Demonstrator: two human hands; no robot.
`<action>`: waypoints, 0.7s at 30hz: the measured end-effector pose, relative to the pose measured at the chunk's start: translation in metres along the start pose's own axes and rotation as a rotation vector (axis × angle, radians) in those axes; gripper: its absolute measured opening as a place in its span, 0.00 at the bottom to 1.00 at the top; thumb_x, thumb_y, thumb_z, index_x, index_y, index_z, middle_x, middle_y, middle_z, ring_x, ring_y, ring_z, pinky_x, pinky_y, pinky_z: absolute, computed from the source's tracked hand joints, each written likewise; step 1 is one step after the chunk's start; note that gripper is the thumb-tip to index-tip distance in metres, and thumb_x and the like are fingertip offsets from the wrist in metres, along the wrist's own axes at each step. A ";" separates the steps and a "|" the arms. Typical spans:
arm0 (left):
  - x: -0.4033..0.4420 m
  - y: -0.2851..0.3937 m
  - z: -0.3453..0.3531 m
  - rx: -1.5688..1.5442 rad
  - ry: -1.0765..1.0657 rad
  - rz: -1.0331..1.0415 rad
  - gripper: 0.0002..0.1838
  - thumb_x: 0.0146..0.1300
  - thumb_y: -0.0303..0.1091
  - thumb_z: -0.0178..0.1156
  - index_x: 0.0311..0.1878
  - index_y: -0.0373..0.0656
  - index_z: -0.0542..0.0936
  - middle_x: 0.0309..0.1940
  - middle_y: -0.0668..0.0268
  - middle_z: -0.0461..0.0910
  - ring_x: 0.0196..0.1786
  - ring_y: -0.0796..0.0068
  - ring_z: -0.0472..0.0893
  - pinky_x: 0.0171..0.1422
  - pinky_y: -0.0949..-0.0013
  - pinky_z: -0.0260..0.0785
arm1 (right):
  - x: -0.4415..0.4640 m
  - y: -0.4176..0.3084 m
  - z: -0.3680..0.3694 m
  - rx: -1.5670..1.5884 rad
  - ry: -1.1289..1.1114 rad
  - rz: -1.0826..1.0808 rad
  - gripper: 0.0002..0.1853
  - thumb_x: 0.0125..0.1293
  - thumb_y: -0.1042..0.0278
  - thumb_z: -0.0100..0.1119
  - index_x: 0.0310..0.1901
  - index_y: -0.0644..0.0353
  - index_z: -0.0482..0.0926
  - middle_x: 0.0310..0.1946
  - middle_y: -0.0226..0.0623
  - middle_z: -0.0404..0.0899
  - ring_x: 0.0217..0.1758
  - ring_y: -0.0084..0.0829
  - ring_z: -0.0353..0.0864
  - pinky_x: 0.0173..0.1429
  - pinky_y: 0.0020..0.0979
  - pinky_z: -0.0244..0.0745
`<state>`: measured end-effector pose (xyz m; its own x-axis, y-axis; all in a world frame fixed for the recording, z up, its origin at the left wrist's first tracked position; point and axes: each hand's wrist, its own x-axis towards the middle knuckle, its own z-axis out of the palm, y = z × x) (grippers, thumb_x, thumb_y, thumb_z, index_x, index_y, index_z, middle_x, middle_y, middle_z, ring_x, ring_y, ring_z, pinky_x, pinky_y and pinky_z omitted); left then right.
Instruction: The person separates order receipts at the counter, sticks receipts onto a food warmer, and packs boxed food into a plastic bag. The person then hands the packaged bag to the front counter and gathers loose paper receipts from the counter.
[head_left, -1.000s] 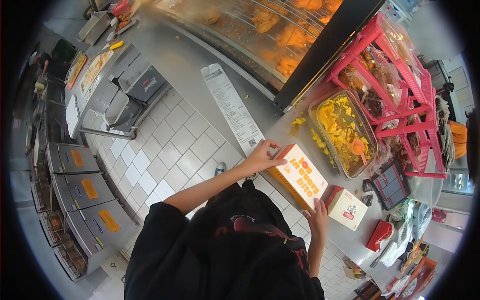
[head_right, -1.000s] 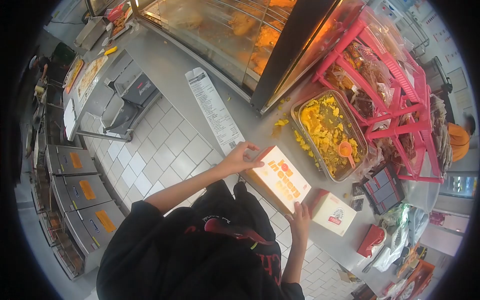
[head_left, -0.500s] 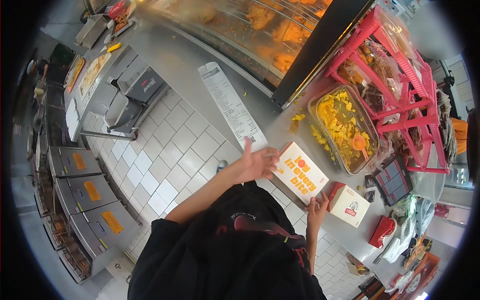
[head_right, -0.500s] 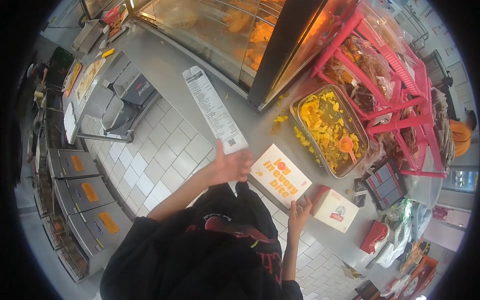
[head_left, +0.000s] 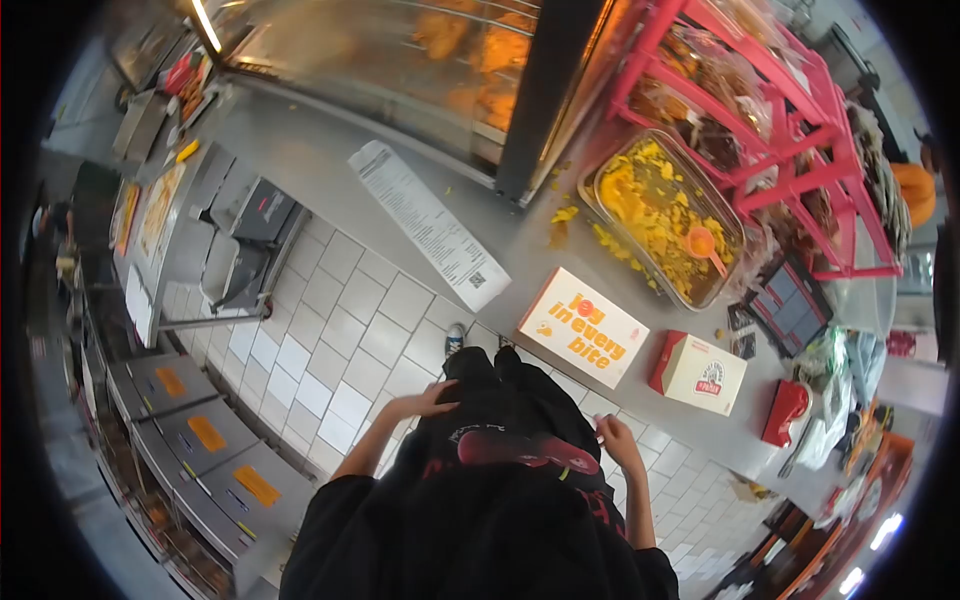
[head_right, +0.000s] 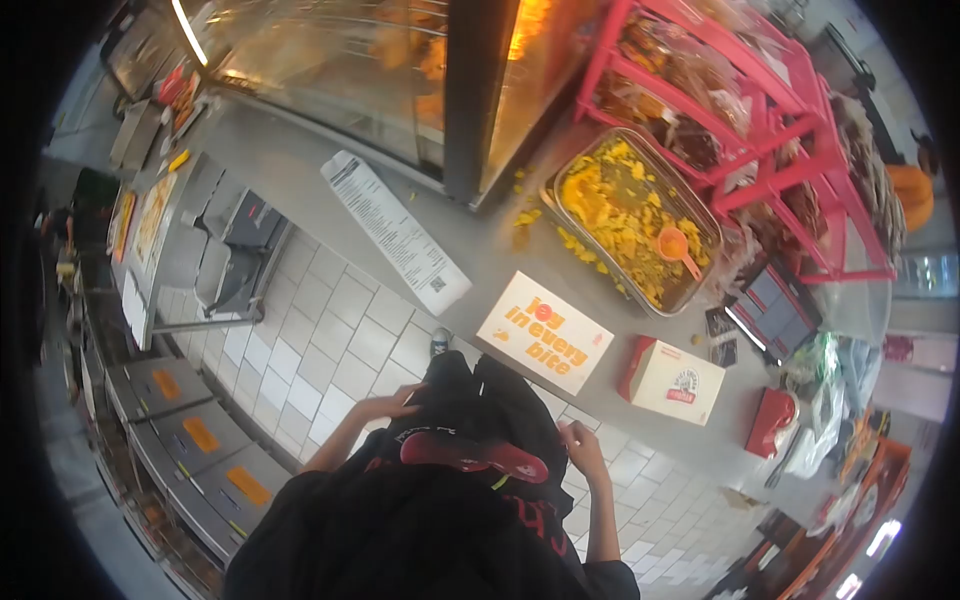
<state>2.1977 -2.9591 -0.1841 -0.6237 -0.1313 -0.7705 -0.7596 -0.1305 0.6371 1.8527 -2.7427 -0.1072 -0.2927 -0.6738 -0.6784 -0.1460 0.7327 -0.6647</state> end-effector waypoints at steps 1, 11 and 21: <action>-0.016 -0.002 0.005 -0.262 0.001 -0.201 0.41 0.57 0.60 0.50 0.65 0.41 0.55 0.59 0.53 0.62 0.58 0.66 0.65 0.56 0.67 0.64 | -0.001 0.021 0.006 -0.133 -0.066 -0.084 0.21 0.65 0.47 0.44 0.32 0.61 0.68 0.25 0.34 0.72 0.32 0.27 0.76 0.37 0.28 0.72; -0.018 0.044 -0.078 0.727 0.343 -0.061 0.18 0.51 0.43 0.60 0.40 0.40 0.76 0.35 0.56 0.79 0.38 0.61 0.80 0.42 0.67 0.71 | -0.015 0.090 0.018 -0.546 0.056 0.202 0.20 0.59 0.53 0.55 0.32 0.67 0.74 0.26 0.39 0.79 0.30 0.30 0.79 0.35 0.31 0.76; 0.046 0.202 -0.035 0.288 0.615 0.629 0.18 0.63 0.39 0.50 0.48 0.32 0.66 0.45 0.48 0.67 0.47 0.52 0.70 0.52 0.61 0.63 | 0.041 -0.067 0.028 0.219 0.848 -0.281 0.14 0.63 0.67 0.52 0.45 0.68 0.70 0.35 0.40 0.76 0.36 0.26 0.76 0.34 0.26 0.76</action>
<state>2.0220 -3.0255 -0.0902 -0.7920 -0.6044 -0.0862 -0.3822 0.3807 0.8421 1.8766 -2.8215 -0.0989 -0.8811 -0.4655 -0.0839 -0.1596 0.4597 -0.8736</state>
